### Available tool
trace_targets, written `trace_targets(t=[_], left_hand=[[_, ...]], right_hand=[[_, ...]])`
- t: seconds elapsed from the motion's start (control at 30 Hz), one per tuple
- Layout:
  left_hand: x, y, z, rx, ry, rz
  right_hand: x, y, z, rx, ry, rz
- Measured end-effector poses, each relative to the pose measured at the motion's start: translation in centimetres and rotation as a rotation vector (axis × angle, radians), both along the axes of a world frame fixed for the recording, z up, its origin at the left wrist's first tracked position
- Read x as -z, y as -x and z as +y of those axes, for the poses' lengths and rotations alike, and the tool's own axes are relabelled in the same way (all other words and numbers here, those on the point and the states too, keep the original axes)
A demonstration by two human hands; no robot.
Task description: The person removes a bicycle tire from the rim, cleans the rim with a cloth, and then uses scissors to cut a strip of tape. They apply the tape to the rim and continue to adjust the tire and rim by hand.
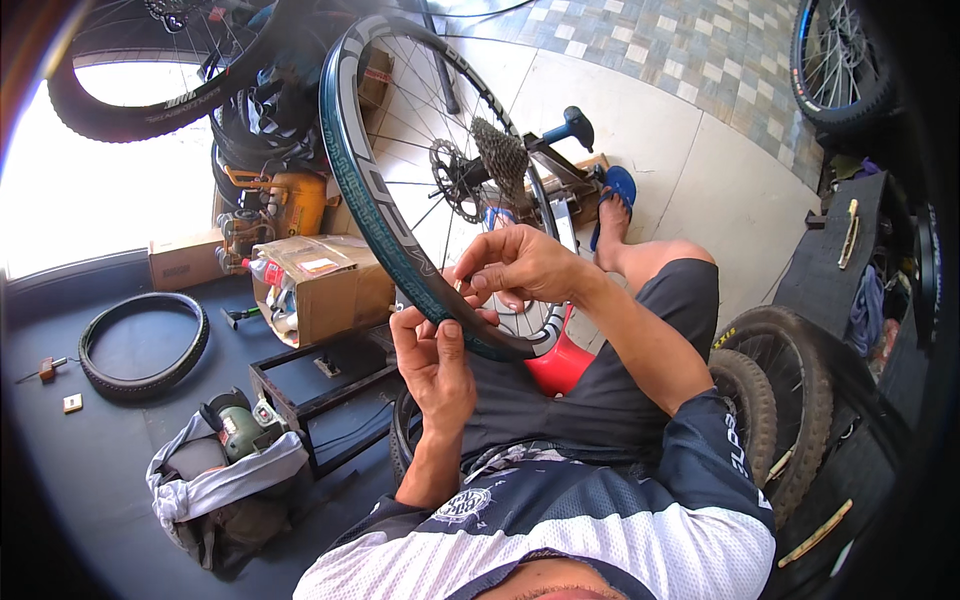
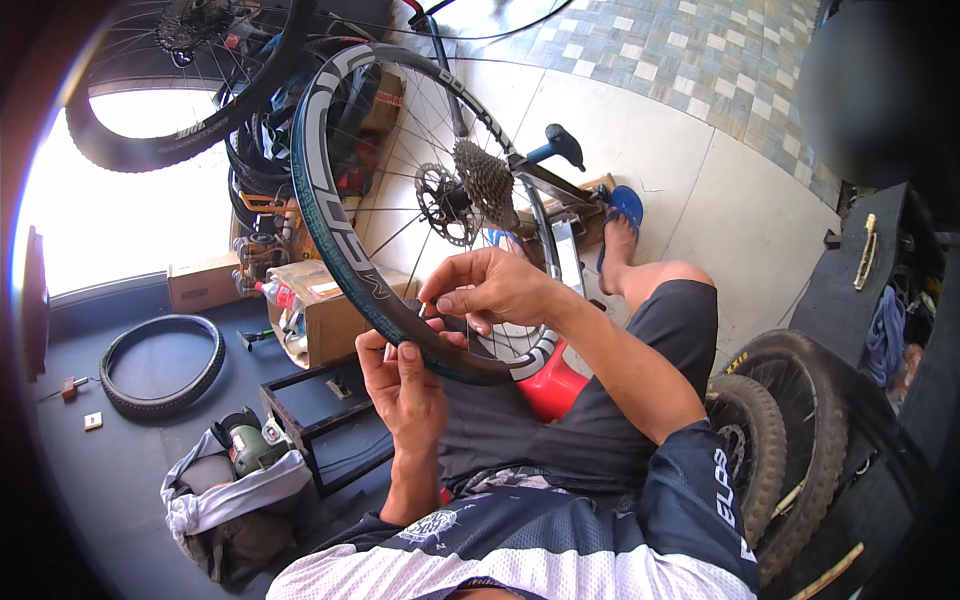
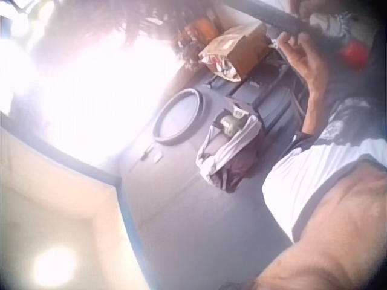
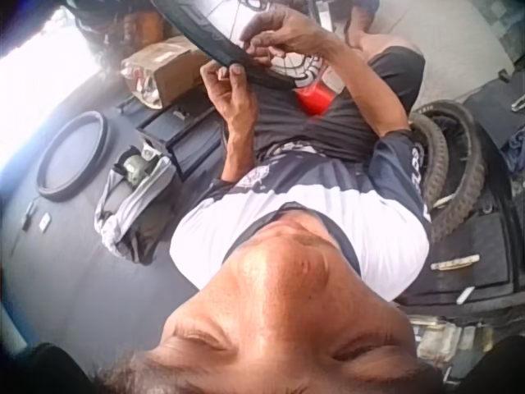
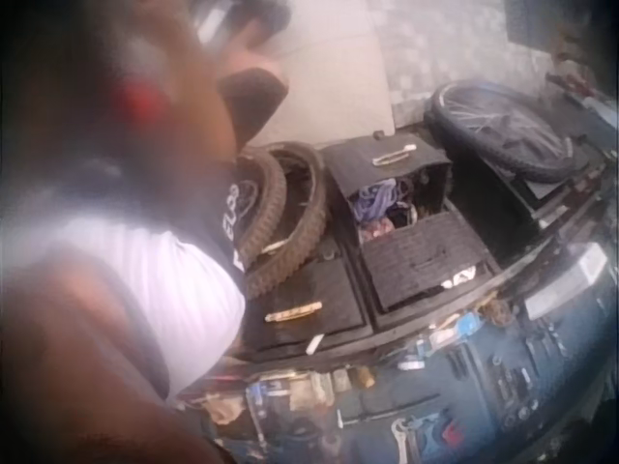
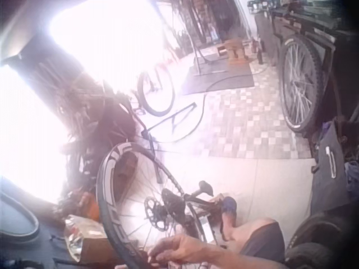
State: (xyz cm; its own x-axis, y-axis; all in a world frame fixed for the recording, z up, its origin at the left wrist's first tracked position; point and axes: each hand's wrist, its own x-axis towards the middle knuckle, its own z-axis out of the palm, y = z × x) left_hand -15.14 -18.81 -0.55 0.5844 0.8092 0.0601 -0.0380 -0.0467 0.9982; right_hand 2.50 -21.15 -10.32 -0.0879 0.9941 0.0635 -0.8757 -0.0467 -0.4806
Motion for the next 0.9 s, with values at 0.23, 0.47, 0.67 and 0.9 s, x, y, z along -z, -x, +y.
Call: trace_targets(t=[0.23,0.47,0.67,0.9], left_hand=[[-0.5,0.2,0.0,0.026,0.021,-0.005],[0.1,0.6,0.2,0.028,0.055,0.004],[-0.4,-0.2,0.3,-0.012,0.083,0.013],[-0.2,0.2,0.2,-0.008,0.079,0.015]], right_hand=[[-0.8,-0.1,0.7,-0.028,-0.088,-0.020],[-0.4,-0.3,1.0,-0.066,-0.114,-0.017],[-0.3,-0.4,1.5,-0.099,-0.115,-0.104],[0.1,-0.3,1.7,-0.145,-0.134,-0.112]])
